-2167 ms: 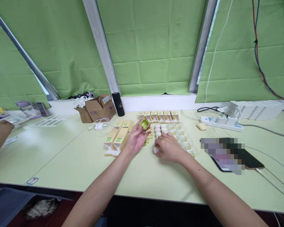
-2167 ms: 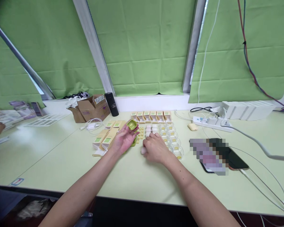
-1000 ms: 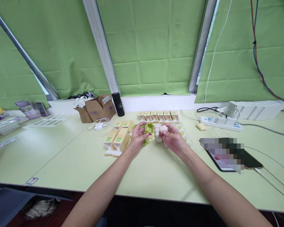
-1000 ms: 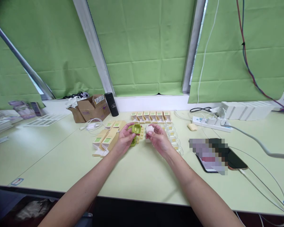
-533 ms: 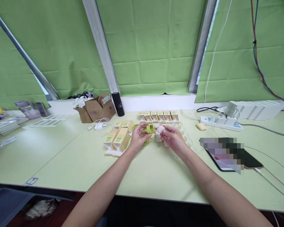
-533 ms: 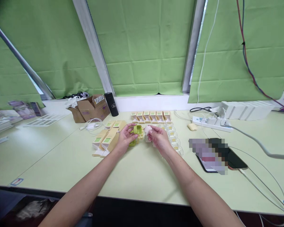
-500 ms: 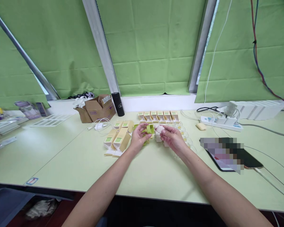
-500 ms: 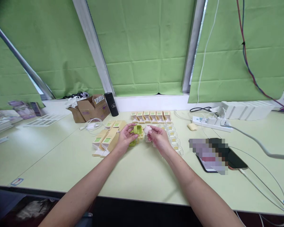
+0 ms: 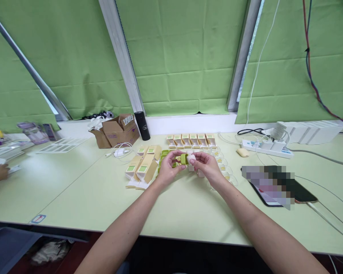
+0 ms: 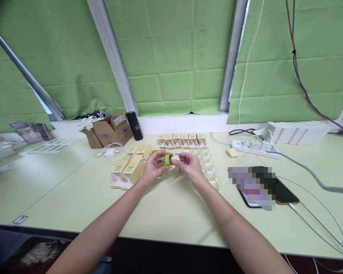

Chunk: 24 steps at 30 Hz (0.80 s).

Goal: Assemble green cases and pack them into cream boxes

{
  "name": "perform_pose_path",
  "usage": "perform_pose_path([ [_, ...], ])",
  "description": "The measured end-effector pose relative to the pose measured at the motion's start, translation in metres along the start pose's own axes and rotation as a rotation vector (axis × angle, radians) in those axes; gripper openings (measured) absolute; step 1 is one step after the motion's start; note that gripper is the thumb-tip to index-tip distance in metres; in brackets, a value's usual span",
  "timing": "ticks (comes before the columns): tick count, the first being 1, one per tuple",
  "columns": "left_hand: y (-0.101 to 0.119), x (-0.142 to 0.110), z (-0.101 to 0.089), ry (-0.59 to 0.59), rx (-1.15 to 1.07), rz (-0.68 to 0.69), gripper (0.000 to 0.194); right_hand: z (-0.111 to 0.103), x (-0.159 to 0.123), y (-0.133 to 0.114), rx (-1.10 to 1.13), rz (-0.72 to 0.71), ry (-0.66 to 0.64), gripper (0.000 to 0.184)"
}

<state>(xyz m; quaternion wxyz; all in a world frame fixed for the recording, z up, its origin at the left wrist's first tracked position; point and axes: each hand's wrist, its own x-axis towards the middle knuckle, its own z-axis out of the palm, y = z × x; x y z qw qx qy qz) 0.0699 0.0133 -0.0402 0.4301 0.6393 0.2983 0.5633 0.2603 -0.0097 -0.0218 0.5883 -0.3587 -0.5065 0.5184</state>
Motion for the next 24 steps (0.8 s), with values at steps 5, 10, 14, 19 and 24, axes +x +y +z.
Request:
perform_pose_path([
  [5,0.0015,-0.0015,0.0015,0.004,0.034,-0.002,0.051,0.0002,0.0002,0.0003,-0.032,0.015,0.01,0.051],
  [10,-0.0016,-0.0013,0.0002,0.02,0.096,0.014,0.052,0.0008,-0.0006,-0.0013,-0.047,0.032,0.016,0.051],
  [14,-0.0025,-0.0016,-0.0005,0.028,0.14,0.016,0.052,0.0013,-0.001,-0.0014,-0.066,0.037,0.007,0.05],
  [19,-0.001,-0.0019,-0.0002,0.025,0.164,-0.002,0.05,0.0013,-0.0001,0.0004,-0.087,0.037,0.008,0.05],
  [24,0.0041,-0.0038,0.004,0.043,0.165,-0.009,0.05,0.0012,0.0003,0.004,-0.102,0.023,0.027,0.049],
])
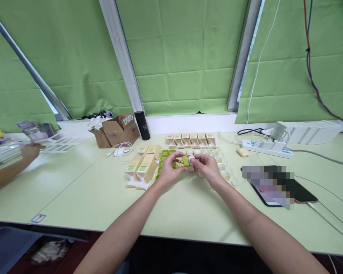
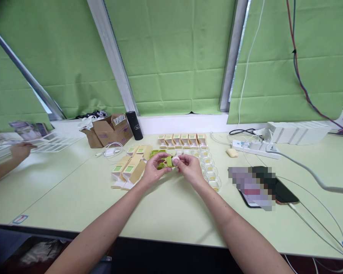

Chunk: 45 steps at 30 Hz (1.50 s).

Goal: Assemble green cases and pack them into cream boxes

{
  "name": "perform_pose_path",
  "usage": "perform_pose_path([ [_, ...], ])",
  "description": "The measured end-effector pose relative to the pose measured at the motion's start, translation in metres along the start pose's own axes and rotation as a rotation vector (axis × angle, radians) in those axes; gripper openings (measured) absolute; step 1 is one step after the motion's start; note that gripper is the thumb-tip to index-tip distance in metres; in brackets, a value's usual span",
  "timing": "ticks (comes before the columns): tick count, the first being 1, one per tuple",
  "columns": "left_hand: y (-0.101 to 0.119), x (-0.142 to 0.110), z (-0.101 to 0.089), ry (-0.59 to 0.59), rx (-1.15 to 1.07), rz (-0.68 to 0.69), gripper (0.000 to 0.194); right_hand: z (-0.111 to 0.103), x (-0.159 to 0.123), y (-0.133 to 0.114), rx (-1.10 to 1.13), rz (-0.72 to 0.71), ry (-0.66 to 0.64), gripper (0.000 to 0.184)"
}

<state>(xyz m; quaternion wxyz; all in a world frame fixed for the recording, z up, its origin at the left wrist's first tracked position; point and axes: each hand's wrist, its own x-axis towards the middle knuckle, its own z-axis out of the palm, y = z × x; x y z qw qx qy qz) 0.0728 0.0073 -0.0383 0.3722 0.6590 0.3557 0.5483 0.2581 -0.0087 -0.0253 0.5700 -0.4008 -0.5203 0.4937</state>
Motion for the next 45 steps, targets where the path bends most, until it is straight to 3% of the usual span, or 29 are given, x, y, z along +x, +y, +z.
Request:
perform_pose_path([
  [14,0.007,-0.009,0.012,0.108,0.098,0.099,0.043,0.005,-0.001,0.012,0.002,-0.008,0.042,0.053],
  [17,0.003,-0.008,0.014,0.082,-0.034,0.045,0.042,0.004,-0.001,0.013,-0.028,-0.026,0.042,0.054],
  [22,-0.006,0.0,0.012,-0.004,-0.387,-0.149,0.05,0.002,-0.006,0.01,-0.184,-0.187,0.025,0.053],
  [26,-0.009,0.003,0.006,-0.056,-0.644,-0.295,0.04,0.0,-0.012,0.004,-0.405,-0.414,0.067,0.033],
  [29,-0.007,0.001,0.004,-0.091,-0.724,-0.35,0.037,-0.001,-0.015,0.003,-0.504,-0.529,0.035,0.045],
  [35,-0.006,-0.002,0.012,-0.221,-0.674,-0.364,0.043,0.0,-0.016,0.009,-0.641,-0.596,-0.074,0.042],
  [42,-0.002,-0.001,0.011,-0.094,-0.433,-0.262,0.052,-0.003,-0.014,0.014,-0.865,-0.649,-0.004,0.037],
  [45,0.001,-0.002,0.006,-0.142,-0.406,-0.244,0.058,-0.003,-0.013,0.015,-0.994,-0.723,0.026,0.033],
])
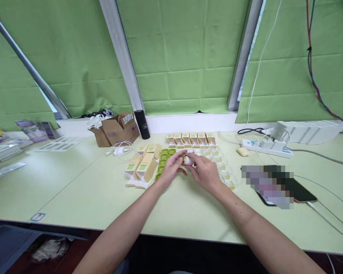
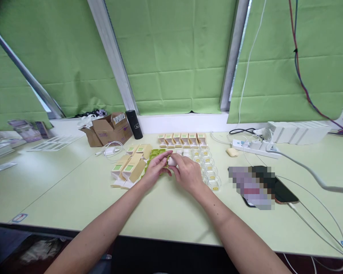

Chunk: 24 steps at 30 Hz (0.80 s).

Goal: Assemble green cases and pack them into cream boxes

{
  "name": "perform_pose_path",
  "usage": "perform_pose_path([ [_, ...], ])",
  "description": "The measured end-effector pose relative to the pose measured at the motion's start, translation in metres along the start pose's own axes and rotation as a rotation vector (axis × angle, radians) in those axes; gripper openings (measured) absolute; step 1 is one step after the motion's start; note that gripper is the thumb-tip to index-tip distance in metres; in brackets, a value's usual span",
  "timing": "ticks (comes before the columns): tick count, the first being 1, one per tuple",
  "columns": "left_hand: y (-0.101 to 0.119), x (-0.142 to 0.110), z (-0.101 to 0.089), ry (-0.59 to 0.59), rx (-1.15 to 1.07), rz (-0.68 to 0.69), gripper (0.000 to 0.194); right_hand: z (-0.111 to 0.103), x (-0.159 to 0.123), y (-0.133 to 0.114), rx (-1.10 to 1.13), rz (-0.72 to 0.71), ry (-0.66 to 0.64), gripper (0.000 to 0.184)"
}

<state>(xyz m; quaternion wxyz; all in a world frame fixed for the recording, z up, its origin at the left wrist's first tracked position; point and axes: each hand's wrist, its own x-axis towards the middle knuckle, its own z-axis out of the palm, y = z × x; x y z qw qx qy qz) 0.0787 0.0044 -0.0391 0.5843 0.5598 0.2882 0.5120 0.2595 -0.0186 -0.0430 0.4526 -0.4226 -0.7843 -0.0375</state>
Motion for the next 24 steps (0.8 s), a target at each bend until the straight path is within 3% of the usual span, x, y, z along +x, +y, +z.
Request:
perform_pose_path([
  [4,0.003,-0.003,0.0,-0.104,0.009,0.016,0.06,0.001,0.0,0.002,-0.092,-0.079,0.009,0.028],
  [10,0.003,-0.003,0.002,-0.124,0.043,0.069,0.058,0.004,-0.002,0.005,-0.119,-0.13,0.039,0.033],
  [24,-0.01,0.003,0.014,0.083,0.147,0.26,0.033,0.004,0.003,0.002,0.006,-0.21,0.075,0.038],
])
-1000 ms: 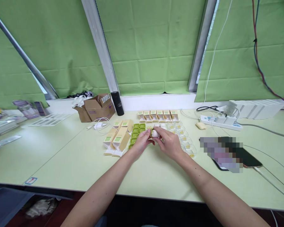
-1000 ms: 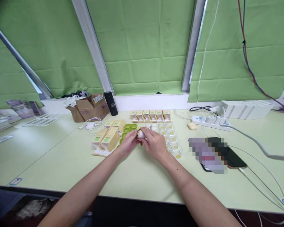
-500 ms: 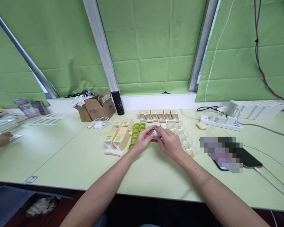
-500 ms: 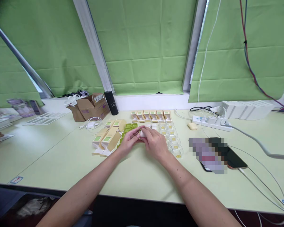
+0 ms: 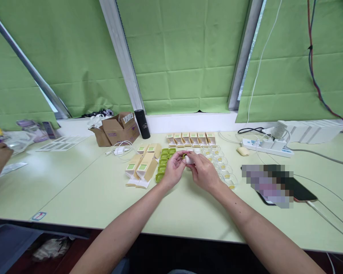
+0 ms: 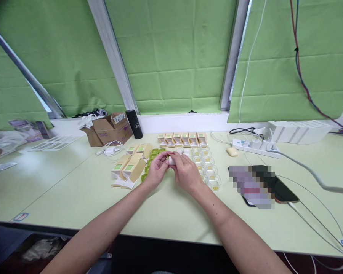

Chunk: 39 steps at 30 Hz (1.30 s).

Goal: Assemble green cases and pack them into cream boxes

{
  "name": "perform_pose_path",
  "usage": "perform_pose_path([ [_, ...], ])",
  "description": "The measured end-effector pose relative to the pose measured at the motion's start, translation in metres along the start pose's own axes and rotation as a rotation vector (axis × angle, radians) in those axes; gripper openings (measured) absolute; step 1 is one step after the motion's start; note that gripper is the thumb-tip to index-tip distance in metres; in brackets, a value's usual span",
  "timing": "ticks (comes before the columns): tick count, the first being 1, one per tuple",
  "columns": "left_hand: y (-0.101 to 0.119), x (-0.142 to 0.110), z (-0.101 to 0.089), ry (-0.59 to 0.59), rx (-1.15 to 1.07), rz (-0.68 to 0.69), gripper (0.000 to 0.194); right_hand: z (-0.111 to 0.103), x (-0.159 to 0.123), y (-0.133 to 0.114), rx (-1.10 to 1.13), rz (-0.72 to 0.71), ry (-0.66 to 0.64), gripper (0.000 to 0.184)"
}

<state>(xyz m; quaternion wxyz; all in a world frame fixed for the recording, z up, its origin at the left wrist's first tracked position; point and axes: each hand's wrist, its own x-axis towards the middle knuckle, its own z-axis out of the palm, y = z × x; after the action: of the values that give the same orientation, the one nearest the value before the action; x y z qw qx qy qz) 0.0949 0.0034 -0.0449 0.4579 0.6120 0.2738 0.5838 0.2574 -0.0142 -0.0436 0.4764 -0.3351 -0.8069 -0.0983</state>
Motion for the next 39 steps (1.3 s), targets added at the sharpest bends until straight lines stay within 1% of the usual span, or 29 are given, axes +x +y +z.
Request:
perform_pose_path([
  [4,-0.002,0.001,0.003,0.031,0.034,0.037,0.028,0.001,0.0,0.0,0.009,-0.012,0.007,0.038],
  [7,0.0,-0.001,0.004,0.035,0.046,0.045,0.028,0.002,-0.001,0.001,0.002,-0.019,0.035,0.037],
  [11,0.005,-0.006,0.002,-0.032,-0.003,0.014,0.035,0.001,-0.002,0.003,0.005,-0.027,0.048,0.04],
  [15,0.005,-0.007,0.0,-0.097,-0.019,0.016,0.05,0.002,-0.003,0.004,-0.005,-0.015,0.037,0.042],
  [18,0.0,-0.006,-0.001,-0.082,0.003,0.016,0.056,0.003,-0.004,0.005,-0.024,-0.023,0.041,0.043],
  [24,-0.004,-0.004,0.0,-0.056,0.042,0.036,0.054,0.006,-0.006,0.007,-0.029,-0.032,0.054,0.045],
  [32,-0.003,-0.005,0.001,-0.042,-0.002,0.01,0.057,0.004,-0.005,0.006,0.018,0.007,0.024,0.048],
  [37,0.0,-0.004,0.0,-0.026,-0.096,-0.065,0.06,0.003,-0.006,0.004,0.157,0.118,0.002,0.063],
  [39,0.001,-0.003,-0.001,-0.023,-0.111,-0.098,0.061,0.005,-0.006,0.003,0.216,0.151,0.023,0.063],
])
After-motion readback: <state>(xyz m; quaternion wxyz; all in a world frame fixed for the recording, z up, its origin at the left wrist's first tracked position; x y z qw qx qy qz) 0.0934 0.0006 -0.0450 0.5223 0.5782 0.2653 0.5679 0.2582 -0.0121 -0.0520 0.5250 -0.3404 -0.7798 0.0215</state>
